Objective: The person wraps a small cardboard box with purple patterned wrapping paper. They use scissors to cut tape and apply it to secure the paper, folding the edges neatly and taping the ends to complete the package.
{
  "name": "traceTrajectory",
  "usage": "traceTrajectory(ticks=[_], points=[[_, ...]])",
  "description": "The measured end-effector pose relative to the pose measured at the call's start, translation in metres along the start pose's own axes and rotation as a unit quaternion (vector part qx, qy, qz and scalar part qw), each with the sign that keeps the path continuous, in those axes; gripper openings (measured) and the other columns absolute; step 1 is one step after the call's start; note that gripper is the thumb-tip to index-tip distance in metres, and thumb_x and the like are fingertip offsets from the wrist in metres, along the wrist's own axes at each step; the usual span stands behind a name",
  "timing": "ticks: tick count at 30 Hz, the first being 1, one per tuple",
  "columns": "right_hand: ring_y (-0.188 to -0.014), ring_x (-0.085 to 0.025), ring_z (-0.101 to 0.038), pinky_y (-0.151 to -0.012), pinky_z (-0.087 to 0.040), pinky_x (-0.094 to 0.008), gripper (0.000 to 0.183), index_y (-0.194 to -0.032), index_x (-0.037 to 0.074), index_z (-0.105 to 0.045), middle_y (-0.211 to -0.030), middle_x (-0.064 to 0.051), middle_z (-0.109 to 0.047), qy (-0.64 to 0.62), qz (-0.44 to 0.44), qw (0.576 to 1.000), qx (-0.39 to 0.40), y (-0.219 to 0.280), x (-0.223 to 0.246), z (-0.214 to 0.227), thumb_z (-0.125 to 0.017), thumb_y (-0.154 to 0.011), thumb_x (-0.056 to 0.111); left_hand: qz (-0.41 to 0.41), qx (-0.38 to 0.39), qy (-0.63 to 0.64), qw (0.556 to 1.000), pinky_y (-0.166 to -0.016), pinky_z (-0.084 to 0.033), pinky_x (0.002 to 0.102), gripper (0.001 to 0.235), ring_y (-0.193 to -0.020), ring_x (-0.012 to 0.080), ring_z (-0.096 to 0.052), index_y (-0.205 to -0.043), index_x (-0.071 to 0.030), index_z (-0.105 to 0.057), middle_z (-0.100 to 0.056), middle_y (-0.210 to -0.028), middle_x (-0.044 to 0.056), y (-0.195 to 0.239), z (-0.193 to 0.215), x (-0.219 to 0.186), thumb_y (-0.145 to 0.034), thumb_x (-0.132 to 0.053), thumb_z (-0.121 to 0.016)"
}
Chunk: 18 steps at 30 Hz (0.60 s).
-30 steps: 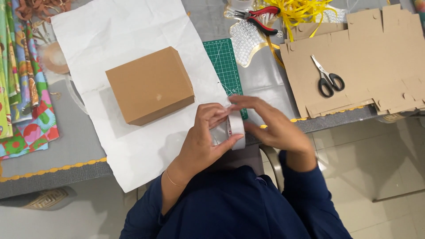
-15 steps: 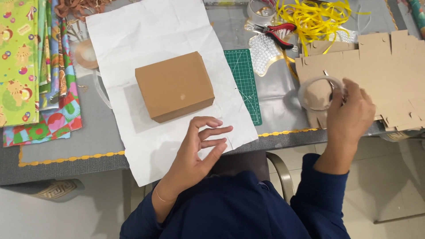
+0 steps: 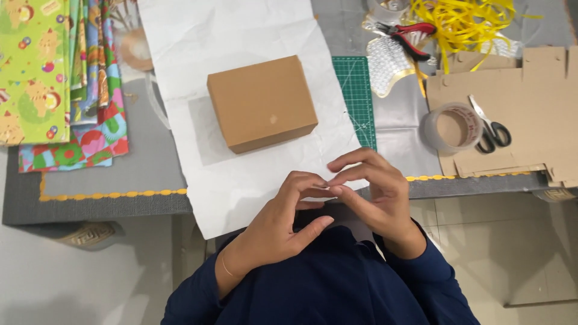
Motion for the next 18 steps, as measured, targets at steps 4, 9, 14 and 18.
traceTrajectory(ticks=[4, 9, 14, 18], points=[[-0.097, -0.025, -0.064, -0.093, -0.056, -0.037, 0.009, -0.093, 0.013, -0.067, -0.102, -0.009, -0.064, -0.006, 0.057, 0.985, -0.164, 0.022, -0.019, 0.008, -0.067, -0.099, 0.019, 0.108, -0.041, 0.059, 0.992, -0.091, -0.064, 0.034, 0.074, -0.107, 0.0250, -0.076, -0.151, -0.007, -0.017, -0.054, -0.124, 0.013, 0.013, 0.011, 0.012, -0.095, -0.019, -0.065], [-0.113, -0.032, -0.067, -0.097, -0.054, -0.043, 0.056, -0.128, 0.012, -0.063, -0.126, -0.017, -0.062, 0.174, 0.143, 0.974, 0.007, 0.036, -0.049, 0.019, -0.080, -0.086, 0.045, -0.035, -0.052, -0.652, 0.756, -0.107, -0.046, 0.048, 0.071, -0.117, 0.0295, -0.058, -0.133, -0.009, -0.060, -0.062, -0.126, 0.010, 0.058, 0.022, 0.047, -0.071, -0.030, -0.088], [-0.125, -0.028, -0.065, -0.101, -0.048, -0.043, 0.072, -0.143, 0.019, -0.051, -0.135, -0.011, -0.065, 0.331, 0.217, 0.906, 0.149, 0.033, -0.050, -0.018, -0.086, -0.088, 0.050, -0.090, -0.112, -0.701, 0.698, -0.104, -0.048, 0.044, 0.015, -0.113, 0.0208, -0.067, -0.096, -0.013, -0.067, -0.069, -0.110, 0.004, 0.054, 0.042, 0.007, -0.094, 0.001, -0.066], [-0.128, -0.029, -0.065, -0.109, -0.046, -0.044, 0.031, -0.134, 0.011, -0.061, -0.124, -0.008, -0.072, 0.374, 0.279, 0.872, 0.146, 0.015, -0.040, -0.014, -0.051, -0.105, 0.007, -0.102, -0.106, -0.674, 0.724, -0.107, -0.044, 0.049, 0.011, -0.120, 0.0221, -0.067, -0.095, -0.010, -0.067, -0.071, -0.117, 0.006, 0.043, 0.064, -0.004, -0.094, 0.000, -0.062]])
Point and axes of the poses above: each hand's wrist, its own y-axis away from the middle knuckle, its own z-axis out of the back of the hand, x = y × z, the point moved 4 cm from there along -y, towards the middle knuckle
